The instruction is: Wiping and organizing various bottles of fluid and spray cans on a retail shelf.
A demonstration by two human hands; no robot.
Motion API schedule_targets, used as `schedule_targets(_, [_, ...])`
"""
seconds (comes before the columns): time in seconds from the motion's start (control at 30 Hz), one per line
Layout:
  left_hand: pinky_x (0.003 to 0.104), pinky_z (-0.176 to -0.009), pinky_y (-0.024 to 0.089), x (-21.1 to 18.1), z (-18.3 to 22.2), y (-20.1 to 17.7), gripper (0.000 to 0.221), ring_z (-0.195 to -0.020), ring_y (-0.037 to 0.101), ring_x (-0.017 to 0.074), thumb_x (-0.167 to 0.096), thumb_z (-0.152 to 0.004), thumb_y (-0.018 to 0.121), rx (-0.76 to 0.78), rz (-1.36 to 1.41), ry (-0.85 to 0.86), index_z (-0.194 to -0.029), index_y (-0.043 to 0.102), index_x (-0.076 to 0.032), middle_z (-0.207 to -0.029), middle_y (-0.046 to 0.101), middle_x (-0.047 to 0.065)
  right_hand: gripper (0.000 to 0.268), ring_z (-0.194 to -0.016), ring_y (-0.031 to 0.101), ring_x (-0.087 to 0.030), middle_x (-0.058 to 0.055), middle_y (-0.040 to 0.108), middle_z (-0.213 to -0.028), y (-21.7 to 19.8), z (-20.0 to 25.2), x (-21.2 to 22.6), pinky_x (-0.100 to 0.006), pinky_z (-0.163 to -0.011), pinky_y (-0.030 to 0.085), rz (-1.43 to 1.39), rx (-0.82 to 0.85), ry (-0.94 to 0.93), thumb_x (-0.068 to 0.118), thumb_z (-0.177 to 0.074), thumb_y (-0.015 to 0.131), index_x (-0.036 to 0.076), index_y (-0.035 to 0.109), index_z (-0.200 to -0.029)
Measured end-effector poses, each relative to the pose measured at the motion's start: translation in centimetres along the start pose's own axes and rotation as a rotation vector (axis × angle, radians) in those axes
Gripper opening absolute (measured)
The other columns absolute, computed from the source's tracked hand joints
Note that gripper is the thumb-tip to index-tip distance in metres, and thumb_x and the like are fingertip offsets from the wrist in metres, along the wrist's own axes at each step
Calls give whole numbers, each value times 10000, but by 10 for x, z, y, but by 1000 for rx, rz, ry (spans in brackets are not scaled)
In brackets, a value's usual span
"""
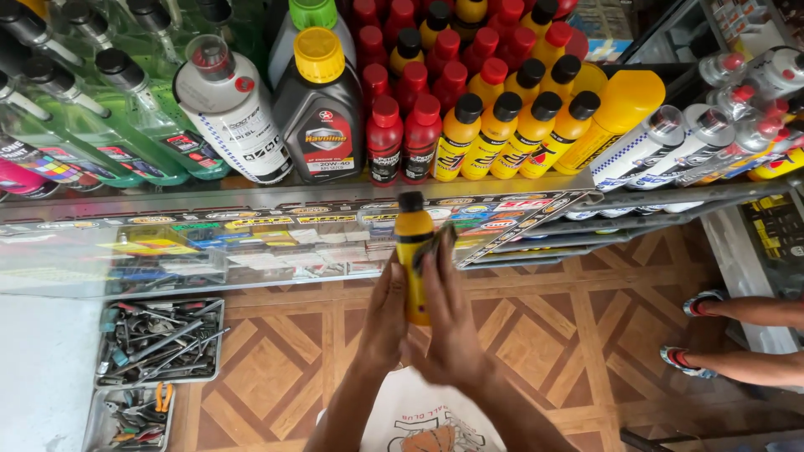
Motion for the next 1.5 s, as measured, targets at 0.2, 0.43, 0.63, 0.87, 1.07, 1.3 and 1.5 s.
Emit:
schedule_targets(0.2, [305, -886, 468, -9, -15, 3, 564, -1000, 556, 125, -314, -1081, 431, -11, -47, 145, -1575, 334, -60, -1263, 602, 86, 881, -1601, 81, -512, -320, 66, -1708, 12, 60, -24, -645, -1264, 188, 14, 195, 194, 354, -928, 505, -20, 108, -1620])
schedule_targets(0.43, [350, -937, 454, -4, -23, 45, 420, -1057, 535, 186, -284, -1080, 420, -16, -356, 167, -1402, 506, -30, -1284, 536, 99, 869, -1646, -65, -469, -258, -82, -1741, -43, -3, -35, -611, -1371, 74, -70, -27, 28, 182, -949, 485, 7, 14, -1659])
schedule_targets(0.63, [292, -672, 516, 5, -38, 45, 412, -798, 574, 126, -272, -1024, 414, -257, -215, 89, -1365, 494, -56, -1027, 651, 86, 896, -1613, 0, -508, -302, -27, -1716, -40, 51, -48, -652, -1286, 146, -60, 181, 111, 426, -994, 464, -38, 32, -1627])
schedule_targets(0.87, [363, -913, 518, 10, -45, 100, 373, -1055, 593, 186, -244, -1054, 513, -33, -174, 166, -1366, 520, -40, -1206, 626, 99, 818, -1609, 165, -506, -298, 20, -1722, -98, -13, -70, -593, -1303, 240, -179, 105, 70, 424, -1073, 361, -49, -23, -1620])
schedule_targets(1.07, [336, -938, 485, -3, -67, 106, 549, -1124, 574, 201, -246, -1071, 441, -169, -240, 270, -1543, 251, -39, -1368, 550, 150, 900, -1574, 113, -607, -412, 15, -1670, -94, 64, -86, -689, -1225, 224, -110, 228, 27, 452, -962, 526, -54, 162, -1611])
schedule_targets(1.3, [314, -889, 509, 33, -71, 137, 405, -992, 586, 131, -313, -1085, 406, -193, -278, 144, -1322, 561, -24, -1145, 633, 77, 961, -1630, -51, -453, -245, -87, -1735, -136, 3, -113, -648, -1331, 94, -168, 154, 119, 222, -877, 488, 27, -67, -1636])
schedule_targets(1.5, [342, -922, 509, 49, -79, 133, 590, -1064, 603, 186, -465, -1047, 337, -310, -189, 160, -1484, 296, -70, -1281, 618, 143, 862, -1602, 73, -545, -351, 33, -1690, -145, 52, -106, -660, -1299, 177, -94, 213, -8, 401, -973, 511, -61, 154, -1607])
Point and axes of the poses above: each hand's wrist, its own z-axis away from the middle knuckle, its own y-axis out of the palm, x = y × z, the point moved 8 cm from there along -z, towards the middle knuckle
